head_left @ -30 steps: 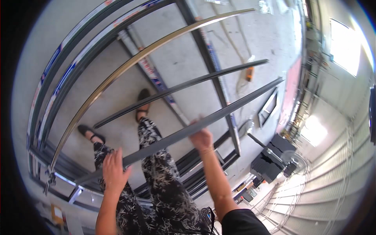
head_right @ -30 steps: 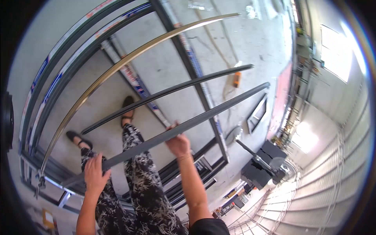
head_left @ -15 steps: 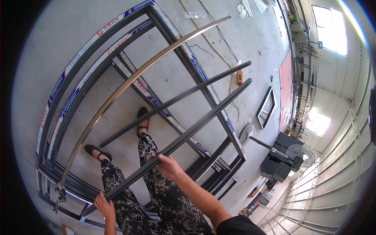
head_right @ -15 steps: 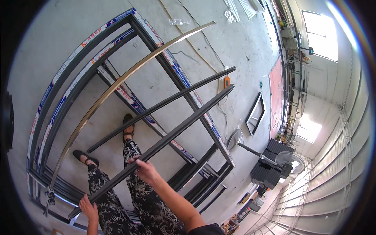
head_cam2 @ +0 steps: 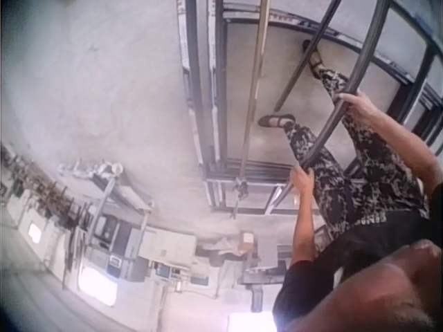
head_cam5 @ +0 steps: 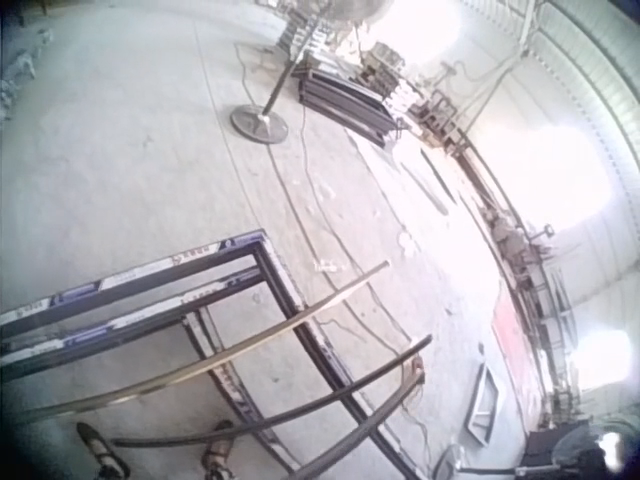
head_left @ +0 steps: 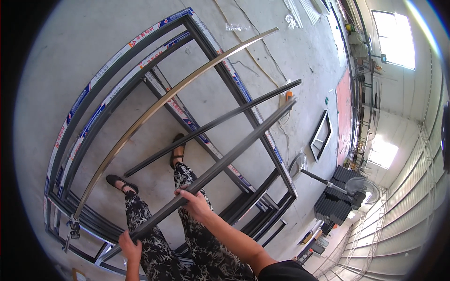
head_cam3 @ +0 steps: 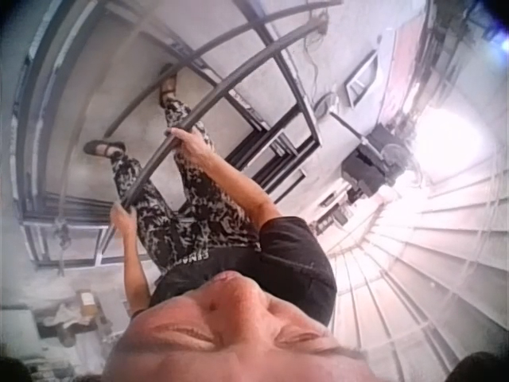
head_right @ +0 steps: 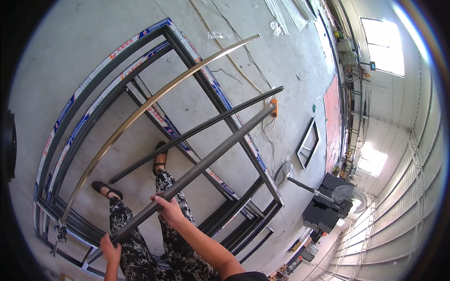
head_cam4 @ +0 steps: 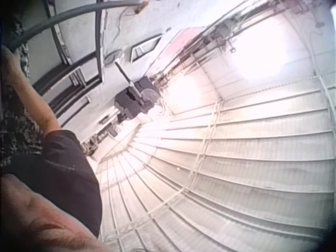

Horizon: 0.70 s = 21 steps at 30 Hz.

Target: The person organizes multiple metal window or door frames on the floor, picking up and moving metal slats and arranging them within the frame structures.

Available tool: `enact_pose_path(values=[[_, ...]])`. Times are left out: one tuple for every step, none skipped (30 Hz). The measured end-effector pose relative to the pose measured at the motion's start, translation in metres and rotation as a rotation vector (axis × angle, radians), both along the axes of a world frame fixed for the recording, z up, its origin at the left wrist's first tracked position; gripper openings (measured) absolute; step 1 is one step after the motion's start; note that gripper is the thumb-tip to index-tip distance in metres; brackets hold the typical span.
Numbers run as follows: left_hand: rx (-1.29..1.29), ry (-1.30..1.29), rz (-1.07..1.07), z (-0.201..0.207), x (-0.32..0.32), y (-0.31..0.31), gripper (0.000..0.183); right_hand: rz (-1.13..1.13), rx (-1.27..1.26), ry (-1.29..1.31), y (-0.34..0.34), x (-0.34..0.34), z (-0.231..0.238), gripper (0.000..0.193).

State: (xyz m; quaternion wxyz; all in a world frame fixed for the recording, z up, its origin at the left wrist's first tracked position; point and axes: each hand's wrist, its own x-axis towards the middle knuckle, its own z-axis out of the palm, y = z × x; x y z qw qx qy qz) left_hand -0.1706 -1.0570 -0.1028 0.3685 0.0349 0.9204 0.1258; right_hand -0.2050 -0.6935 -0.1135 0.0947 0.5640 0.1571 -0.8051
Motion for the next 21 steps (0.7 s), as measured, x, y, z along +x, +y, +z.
enact_pose_path(values=[[0.014, 0.042, -0.025, 0.007, -0.008, 0.013, 0.055, 0.070, 0.103, -0.105, 0.000, -0.002, 0.000, 0.019], [0.011, 0.046, -0.023, 0.010, -0.011, 0.020, 0.055, 0.072, 0.101, -0.100, 0.000, 0.000, -0.003, 0.019], [-0.039, -0.091, -0.005, 0.012, -0.015, 0.024, 0.050, 0.144, 0.194, -0.160, 0.000, -0.002, -0.006, 0.022], [-0.088, -0.227, 0.014, 0.014, -0.016, 0.027, 0.045, 0.216, 0.288, -0.218, 0.000, -0.003, -0.008, 0.025], [-0.025, -0.107, 0.009, 0.016, -0.014, 0.032, 0.036, 0.226, 0.299, -0.244, 0.001, -0.003, -0.009, 0.030], [-0.029, -0.099, 0.009, 0.018, -0.013, 0.033, 0.036, 0.225, 0.295, -0.235, 0.000, -0.003, -0.009, 0.030], [-0.013, -0.145, 0.023, 0.019, -0.011, 0.033, 0.036, 0.228, 0.324, -0.226, -0.001, -0.001, -0.009, 0.030], [0.005, -0.191, 0.037, 0.020, -0.012, 0.034, 0.037, 0.230, 0.353, -0.217, 0.000, -0.001, -0.010, 0.031], [-0.004, -0.240, 0.048, 0.023, -0.013, 0.033, 0.036, 0.233, 0.336, -0.245, -0.001, -0.004, -0.006, 0.032], [-0.007, -0.236, 0.052, 0.026, -0.016, 0.032, 0.036, 0.235, 0.333, -0.241, -0.004, -0.006, -0.005, 0.032], [0.003, -0.277, 0.080, 0.029, -0.019, 0.031, 0.037, 0.229, 0.346, -0.227, -0.007, -0.008, -0.004, 0.033], [-0.001, -0.314, 0.119, 0.035, -0.021, 0.025, 0.037, 0.230, 0.344, -0.207, -0.016, -0.011, -0.004, 0.033], [-0.026, -0.309, 0.139, 0.037, -0.024, 0.017, 0.037, 0.289, 0.352, -0.223, -0.023, -0.013, -0.007, 0.036], [0.005, -0.312, 0.131, 0.033, -0.026, 0.008, 0.038, 0.353, 0.353, -0.238, -0.030, -0.015, -0.010, 0.038], [0.008, -0.312, 0.147, 0.036, -0.026, -0.004, 0.040, 0.392, 0.401, -0.239, -0.035, -0.018, -0.008, 0.038], [-0.002, -0.360, 0.088, 0.036, -0.035, -0.011, 0.047, 0.384, 0.431, -0.319, -0.042, -0.033, 0.004, 0.034], [-0.001, -0.343, 0.113, 0.030, -0.043, -0.009, 0.050, 0.547, 0.367, -0.417, -0.029, -0.046, 0.016, 0.032], [0.078, -0.211, 0.067, 0.016, -0.053, 0.006, 0.047, 0.491, 0.468, -0.329, -0.014, -0.045, 0.013, 0.026], [0.102, -0.156, 0.070, 0.017, -0.077, 0.028, 0.043, 0.574, 0.516, -0.370, 0.001, -0.044, 0.011, 0.022], [0.122, -0.096, 0.048, 0.012, -0.097, 0.053, 0.042, 0.263, 0.539, -0.251, 0.025, -0.023, -0.018, 0.018], [0.134, 0.011, -0.006, 0.005, -0.105, 0.061, 0.039, 0.235, 0.495, -0.393, 0.045, -0.018, -0.029, 0.023]])
